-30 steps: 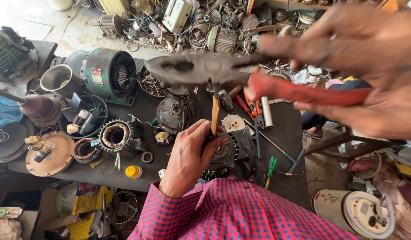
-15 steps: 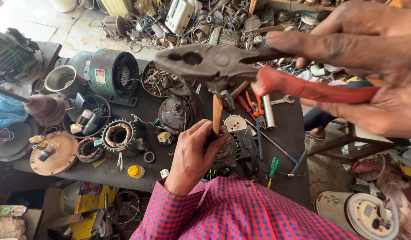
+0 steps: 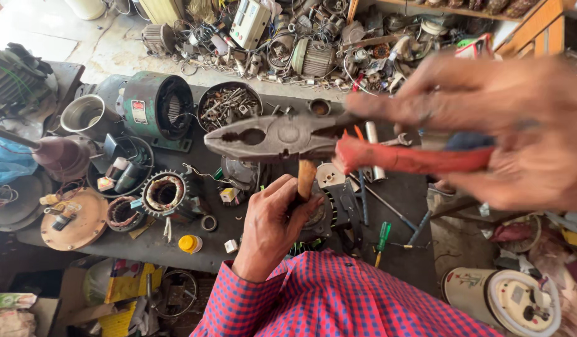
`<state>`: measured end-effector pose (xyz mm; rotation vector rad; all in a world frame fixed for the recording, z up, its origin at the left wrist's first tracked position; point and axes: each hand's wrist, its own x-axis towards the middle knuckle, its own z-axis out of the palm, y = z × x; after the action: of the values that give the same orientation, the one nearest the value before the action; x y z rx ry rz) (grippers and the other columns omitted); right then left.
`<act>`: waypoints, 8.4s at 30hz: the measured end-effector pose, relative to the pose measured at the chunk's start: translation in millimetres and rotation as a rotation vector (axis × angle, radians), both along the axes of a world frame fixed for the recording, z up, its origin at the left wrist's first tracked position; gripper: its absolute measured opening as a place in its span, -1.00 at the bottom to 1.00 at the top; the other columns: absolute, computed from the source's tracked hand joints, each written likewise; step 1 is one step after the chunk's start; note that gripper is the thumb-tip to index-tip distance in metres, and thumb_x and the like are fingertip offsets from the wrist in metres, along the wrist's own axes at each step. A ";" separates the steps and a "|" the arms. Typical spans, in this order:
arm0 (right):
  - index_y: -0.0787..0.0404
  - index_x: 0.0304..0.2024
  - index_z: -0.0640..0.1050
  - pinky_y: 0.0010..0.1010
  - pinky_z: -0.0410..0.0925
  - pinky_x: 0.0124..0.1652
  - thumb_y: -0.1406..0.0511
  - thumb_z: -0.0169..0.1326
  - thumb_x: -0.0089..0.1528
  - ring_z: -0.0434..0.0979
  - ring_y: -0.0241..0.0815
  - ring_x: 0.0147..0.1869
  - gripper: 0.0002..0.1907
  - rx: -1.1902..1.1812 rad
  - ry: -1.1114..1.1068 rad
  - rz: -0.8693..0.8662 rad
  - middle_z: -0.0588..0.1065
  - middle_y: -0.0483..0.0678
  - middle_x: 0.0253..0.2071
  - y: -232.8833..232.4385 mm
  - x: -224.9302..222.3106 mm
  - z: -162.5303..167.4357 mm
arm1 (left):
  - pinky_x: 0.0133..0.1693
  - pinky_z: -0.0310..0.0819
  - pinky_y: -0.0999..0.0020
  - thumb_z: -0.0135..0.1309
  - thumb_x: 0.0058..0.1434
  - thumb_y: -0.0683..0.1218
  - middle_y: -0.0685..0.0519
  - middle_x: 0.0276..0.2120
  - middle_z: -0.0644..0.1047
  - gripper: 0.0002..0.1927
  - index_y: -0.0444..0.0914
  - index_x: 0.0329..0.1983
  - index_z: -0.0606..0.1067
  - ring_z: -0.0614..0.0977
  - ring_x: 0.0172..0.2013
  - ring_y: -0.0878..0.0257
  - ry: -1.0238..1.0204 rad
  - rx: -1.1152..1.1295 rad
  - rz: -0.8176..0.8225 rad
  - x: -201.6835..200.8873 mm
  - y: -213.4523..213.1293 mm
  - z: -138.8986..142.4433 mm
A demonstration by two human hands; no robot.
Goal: The person uses pliers and a wooden stick to adjust components on a disassembled motor rotor. They then unwrap a small cylindrical part and place it into the rotor, tapping it into position with the stick. The person continues to adjust the part and surrounding components with the stick and their hands.
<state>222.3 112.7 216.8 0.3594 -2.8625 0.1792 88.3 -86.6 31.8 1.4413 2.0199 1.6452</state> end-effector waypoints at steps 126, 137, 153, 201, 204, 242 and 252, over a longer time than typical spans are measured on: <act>-0.03 0.28 0.51 -0.52 0.40 -0.26 0.22 0.33 0.07 0.54 -0.37 -0.25 -0.31 -0.107 0.017 -0.338 0.50 -0.16 -0.15 18.2 45.0 -29.9 | -0.44 0.41 0.05 0.10 0.22 -0.10 -0.10 -0.51 0.52 -0.69 -0.34 -0.09 0.33 0.59 -0.48 -0.07 0.256 -0.259 -0.020 1.6 -5.1 19.2; 0.00 0.21 0.51 -0.49 0.40 -0.29 0.32 0.35 0.07 0.55 -0.43 -0.26 -0.37 -0.250 0.137 -0.146 0.53 -0.20 -0.16 -10.5 28.0 -24.1 | -0.36 0.37 -0.03 0.19 0.27 0.00 -0.11 -0.47 0.52 -0.73 -0.25 -0.19 0.40 0.56 -0.43 -0.07 0.474 -0.308 0.027 0.4 -1.4 2.4; 0.12 0.22 0.55 -0.41 0.41 -0.24 0.25 0.42 -0.03 0.52 -0.30 -0.24 -0.26 -0.014 0.138 -0.249 0.51 -0.10 -0.25 10.9 39.4 -17.9 | -0.15 0.46 0.13 0.09 0.26 -0.23 -0.12 -0.28 0.60 -0.41 -0.31 0.37 0.27 0.62 -0.22 -0.04 -0.009 -0.135 -0.058 -6.1 -14.4 24.4; -0.12 0.34 0.43 -0.26 0.38 -0.32 0.13 0.40 -0.03 0.43 -0.14 -0.39 -0.14 -0.370 -0.266 -0.809 0.37 -0.05 -0.41 50.1 71.9 -180.1 | -0.27 0.41 0.49 -0.07 0.48 -0.26 0.14 -0.43 0.45 -0.40 -0.33 0.56 0.12 0.45 -0.40 0.39 -0.232 0.240 -0.010 -20.5 -13.3 13.9; -0.13 0.38 0.39 -0.23 0.45 -0.15 0.15 0.37 -0.02 0.56 -0.03 -0.17 -0.11 -0.386 -0.236 -0.845 0.49 0.06 -0.14 47.1 94.9 -255.1 | -0.33 0.34 0.50 -0.05 0.51 -0.23 0.14 -0.45 0.41 -0.39 -0.33 0.57 0.08 0.43 -0.42 0.41 -0.415 0.373 0.011 -31.3 -12.8 9.1; 0.24 0.07 0.43 0.00 0.34 0.05 0.16 0.34 -0.03 0.46 0.24 0.10 -0.33 -0.612 -0.328 -1.498 0.45 0.14 -0.02 -75.9 92.8 -431.7 | -0.54 0.25 0.59 0.00 0.41 -0.14 0.12 -0.53 0.50 -0.58 -0.34 0.32 0.39 0.52 -0.55 0.44 -0.804 -0.050 0.263 -104.2 -42.6 -83.6; 0.06 0.31 0.39 0.00 0.36 0.02 0.23 0.27 0.04 0.46 0.22 0.08 -0.24 -0.416 -0.222 -1.330 0.38 0.12 0.10 -80.3 100.3 -450.6 | -0.39 0.34 0.53 -0.04 0.50 -0.14 0.04 -0.41 0.54 -0.51 -0.39 0.45 0.26 0.54 -0.41 0.35 -0.708 0.056 0.063 -112.6 -20.9 -52.1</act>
<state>322.6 32.4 -233.8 -1.6282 -2.5010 0.5182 -24.4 -107.6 -20.4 0.6505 1.6211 1.8871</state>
